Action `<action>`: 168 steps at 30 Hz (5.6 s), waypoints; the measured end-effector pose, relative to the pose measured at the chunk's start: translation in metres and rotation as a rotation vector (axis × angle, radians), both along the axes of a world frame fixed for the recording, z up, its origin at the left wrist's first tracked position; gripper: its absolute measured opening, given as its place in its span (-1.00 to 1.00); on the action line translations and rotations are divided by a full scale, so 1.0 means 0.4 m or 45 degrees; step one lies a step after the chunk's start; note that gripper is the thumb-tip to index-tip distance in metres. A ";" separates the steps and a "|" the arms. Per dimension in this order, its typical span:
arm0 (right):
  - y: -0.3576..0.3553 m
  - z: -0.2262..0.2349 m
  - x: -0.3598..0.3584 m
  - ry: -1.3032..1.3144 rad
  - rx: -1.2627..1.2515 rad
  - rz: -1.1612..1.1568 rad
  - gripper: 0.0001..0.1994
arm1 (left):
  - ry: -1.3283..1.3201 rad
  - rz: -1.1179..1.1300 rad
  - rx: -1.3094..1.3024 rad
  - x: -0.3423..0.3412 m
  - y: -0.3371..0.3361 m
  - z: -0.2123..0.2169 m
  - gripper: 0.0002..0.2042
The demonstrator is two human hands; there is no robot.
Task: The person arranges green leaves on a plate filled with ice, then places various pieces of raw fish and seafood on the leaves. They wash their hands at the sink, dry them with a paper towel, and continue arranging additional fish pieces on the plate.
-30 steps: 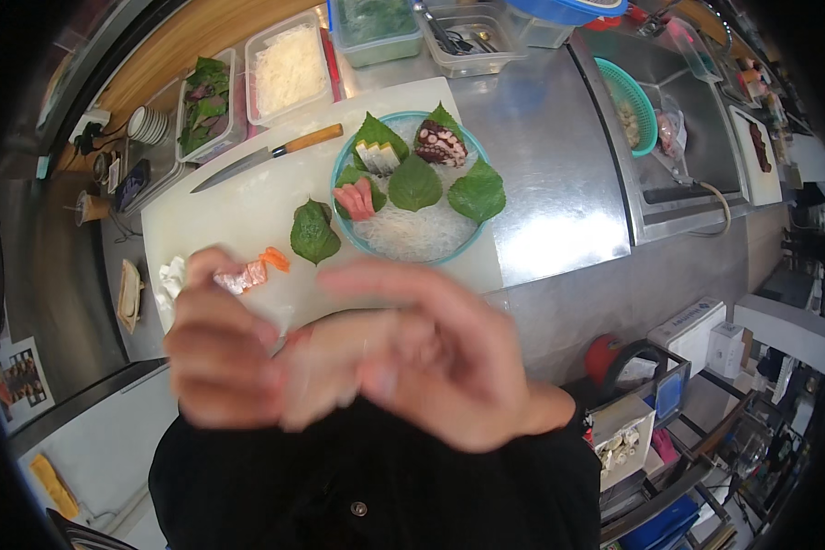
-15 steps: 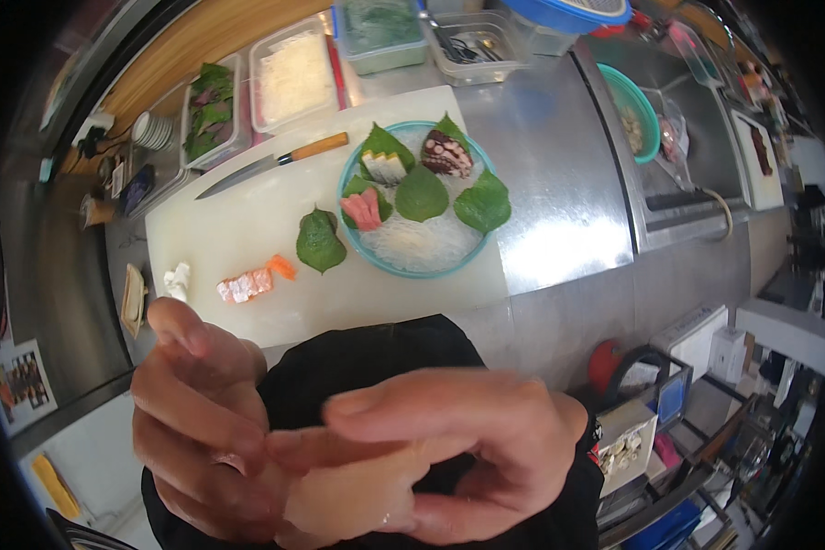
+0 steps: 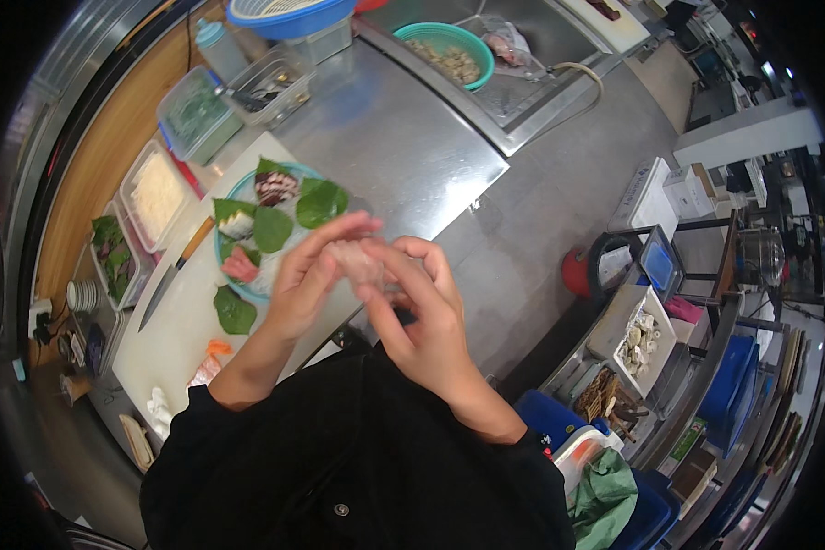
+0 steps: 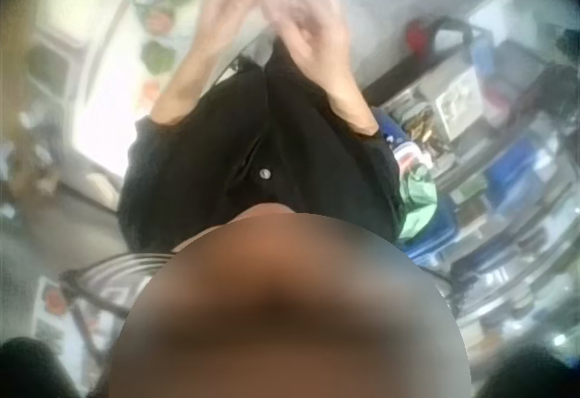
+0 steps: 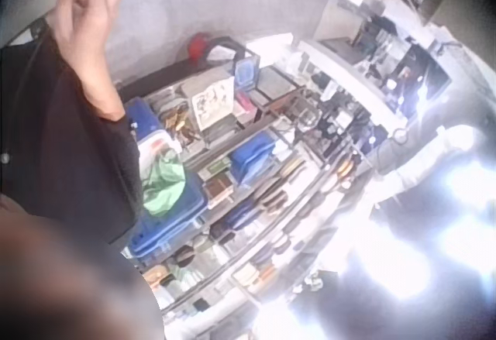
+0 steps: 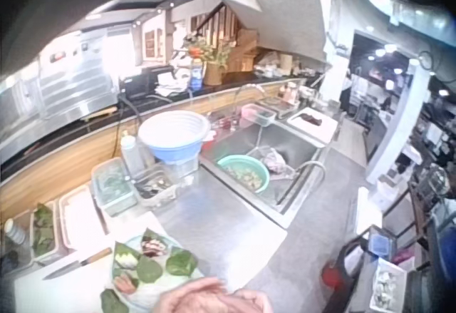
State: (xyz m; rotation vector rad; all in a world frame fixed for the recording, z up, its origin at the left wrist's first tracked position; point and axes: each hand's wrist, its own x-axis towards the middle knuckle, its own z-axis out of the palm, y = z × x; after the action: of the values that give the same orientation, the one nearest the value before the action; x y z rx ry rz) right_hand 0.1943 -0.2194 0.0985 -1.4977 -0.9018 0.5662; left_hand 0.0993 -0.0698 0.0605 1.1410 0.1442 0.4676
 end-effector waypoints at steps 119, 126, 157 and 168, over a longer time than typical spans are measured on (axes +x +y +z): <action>1.108 -0.727 2.349 1.250 -0.253 0.344 -0.68 | 0.670 0.906 -0.172 2.279 0.950 -0.569 -0.63; 1.156 -0.698 2.353 0.695 -0.169 0.223 -0.70 | 0.865 0.915 -0.210 2.255 0.937 -0.601 -0.68; 1.134 -0.685 2.331 -0.357 -0.033 0.132 -0.77 | 0.625 1.034 -0.621 2.296 0.899 -0.616 -0.59; 1.121 -0.684 2.320 0.362 -0.048 0.108 -0.85 | 0.768 0.967 -0.204 2.275 0.920 -0.615 -0.66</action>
State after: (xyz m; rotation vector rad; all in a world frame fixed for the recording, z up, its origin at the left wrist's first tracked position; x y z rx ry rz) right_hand 1.1224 0.2289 -0.1751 -1.3748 -0.7377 0.8390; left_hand 1.0092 0.2982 -0.1856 1.0129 1.1475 0.7464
